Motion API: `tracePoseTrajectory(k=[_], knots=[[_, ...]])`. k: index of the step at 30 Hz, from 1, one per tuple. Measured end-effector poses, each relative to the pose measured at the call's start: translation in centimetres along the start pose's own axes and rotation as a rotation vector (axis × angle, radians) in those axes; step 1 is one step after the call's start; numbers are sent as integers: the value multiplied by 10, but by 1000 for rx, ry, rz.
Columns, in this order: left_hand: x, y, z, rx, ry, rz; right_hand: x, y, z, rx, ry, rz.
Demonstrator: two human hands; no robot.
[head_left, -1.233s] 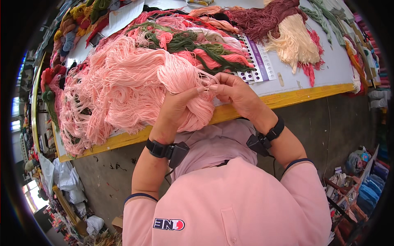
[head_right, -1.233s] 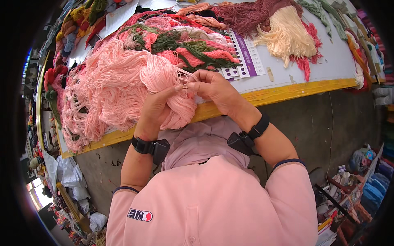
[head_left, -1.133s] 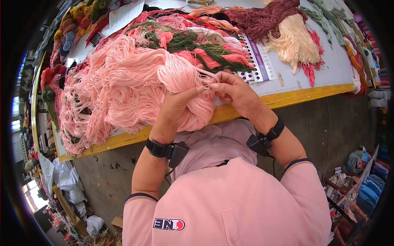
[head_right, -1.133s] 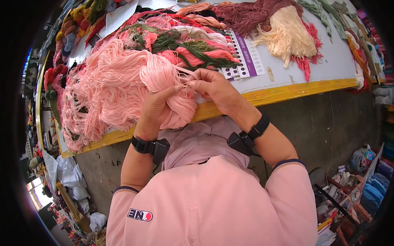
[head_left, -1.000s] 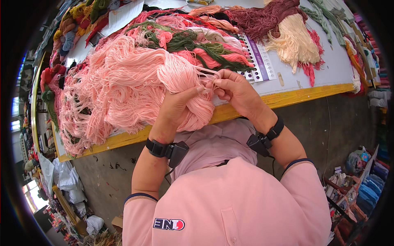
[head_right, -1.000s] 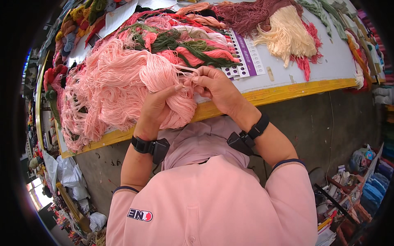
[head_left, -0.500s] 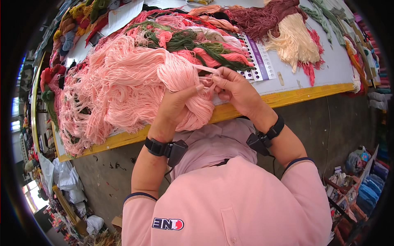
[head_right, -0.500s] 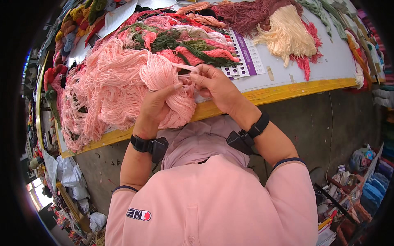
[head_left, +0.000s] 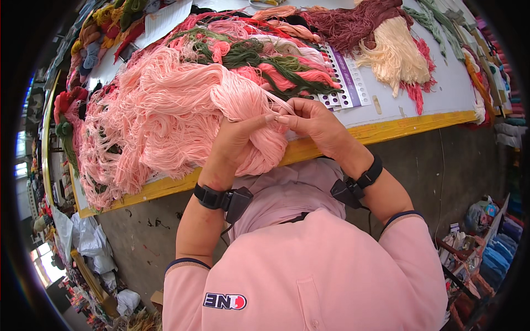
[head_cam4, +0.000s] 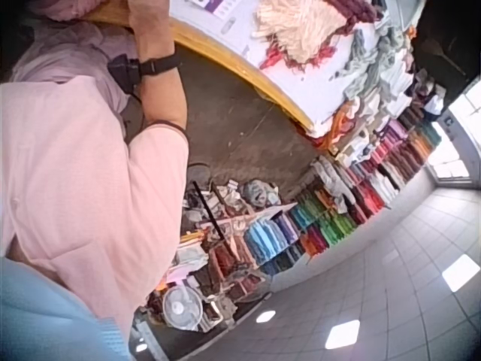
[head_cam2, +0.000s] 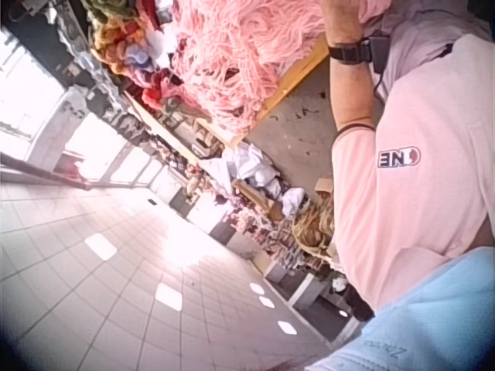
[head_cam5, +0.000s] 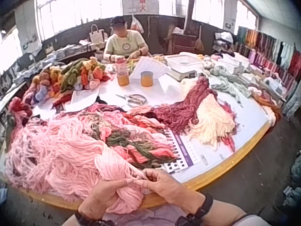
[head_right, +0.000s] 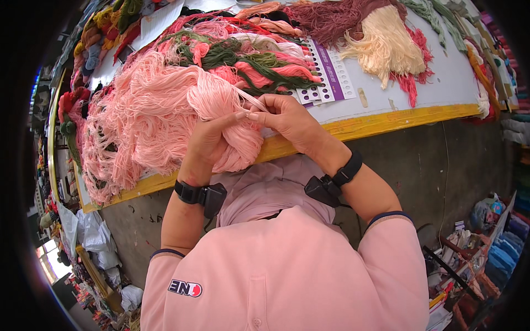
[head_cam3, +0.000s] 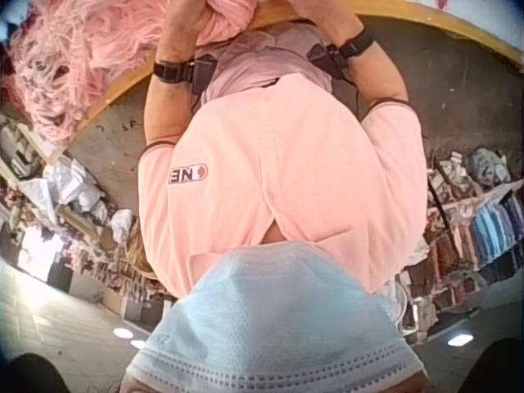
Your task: The person separates a strand of pink thread from a bundle, threads it through a hole in a card, and then repeats the process with maroon thread.
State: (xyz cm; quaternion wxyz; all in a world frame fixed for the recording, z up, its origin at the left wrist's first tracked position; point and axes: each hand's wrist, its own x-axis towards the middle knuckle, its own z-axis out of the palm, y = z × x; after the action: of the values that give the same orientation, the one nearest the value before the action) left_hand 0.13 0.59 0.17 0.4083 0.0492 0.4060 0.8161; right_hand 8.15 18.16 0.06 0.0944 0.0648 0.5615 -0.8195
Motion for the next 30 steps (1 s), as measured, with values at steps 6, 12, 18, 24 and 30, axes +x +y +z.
tracePoseTrajectory(k=[6, 12, 18, 24, 30], knots=[[-2, 0, -2, 36, 14, 2, -2, 2, -3, 13, -6, 20], [-3, -1, -4, 52, 27, 14, 0, 8, -5, 67, -1, 30], [-5, 0, -5, 40, 46, -10, 2, 10, -6, 137, 21, 39], [-4, 4, -1, -30, 30, -84, 1, 7, 1, 126, 73, 25], [0, 2, 0, 12, 44, -32, 1, 5, 2, -63, 37, -19]])
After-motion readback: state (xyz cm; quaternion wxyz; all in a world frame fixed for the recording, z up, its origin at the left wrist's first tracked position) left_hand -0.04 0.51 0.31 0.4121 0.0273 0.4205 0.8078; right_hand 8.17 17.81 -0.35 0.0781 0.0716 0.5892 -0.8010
